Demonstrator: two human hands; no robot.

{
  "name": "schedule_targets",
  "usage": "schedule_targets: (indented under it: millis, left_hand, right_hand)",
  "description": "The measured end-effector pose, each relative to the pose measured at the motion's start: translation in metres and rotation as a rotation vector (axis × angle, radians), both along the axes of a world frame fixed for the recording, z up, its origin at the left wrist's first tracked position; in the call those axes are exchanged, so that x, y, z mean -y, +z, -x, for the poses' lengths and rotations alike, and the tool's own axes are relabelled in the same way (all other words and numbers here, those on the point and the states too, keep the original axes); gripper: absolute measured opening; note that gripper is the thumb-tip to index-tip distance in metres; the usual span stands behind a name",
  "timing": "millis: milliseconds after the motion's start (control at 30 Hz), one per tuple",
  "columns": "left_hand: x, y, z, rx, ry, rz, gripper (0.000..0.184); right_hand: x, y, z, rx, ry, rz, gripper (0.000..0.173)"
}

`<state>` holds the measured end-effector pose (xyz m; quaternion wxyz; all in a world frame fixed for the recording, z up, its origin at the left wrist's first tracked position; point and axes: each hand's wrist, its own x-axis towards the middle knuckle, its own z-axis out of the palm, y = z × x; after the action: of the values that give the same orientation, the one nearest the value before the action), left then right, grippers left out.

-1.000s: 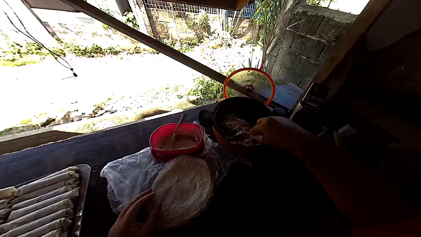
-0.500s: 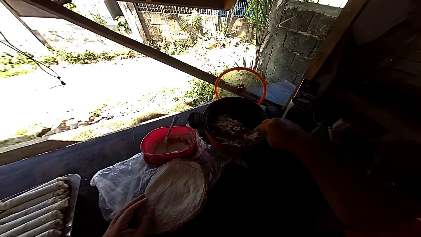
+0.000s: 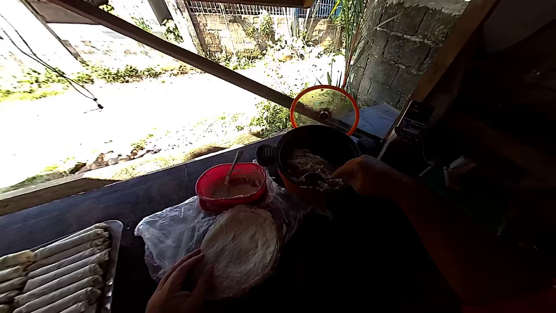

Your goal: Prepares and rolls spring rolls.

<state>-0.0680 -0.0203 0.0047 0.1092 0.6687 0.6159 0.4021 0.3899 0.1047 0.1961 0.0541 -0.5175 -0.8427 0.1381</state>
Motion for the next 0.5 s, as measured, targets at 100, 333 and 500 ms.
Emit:
schedule_targets:
  millis: [100, 333, 500]
  left_hand:
    - [0.0, -0.001, 0.001, -0.002, -0.005, 0.002, 0.036]
    - [-0.001, -0.002, -0.001, 0.001, 0.006, -0.008, 0.037]
    - [-0.001, -0.003, -0.001, 0.001, 0.014, -0.005, 0.037]
  right_hand:
    - [-0.006, -0.005, -0.001, -0.102, -0.01, 0.051, 0.029]
    - [-0.023, -0.013, -0.009, -0.371, -0.124, 0.238, 0.025]
    - [-0.027, -0.013, -0.016, -0.445, -0.148, 0.243, 0.024]
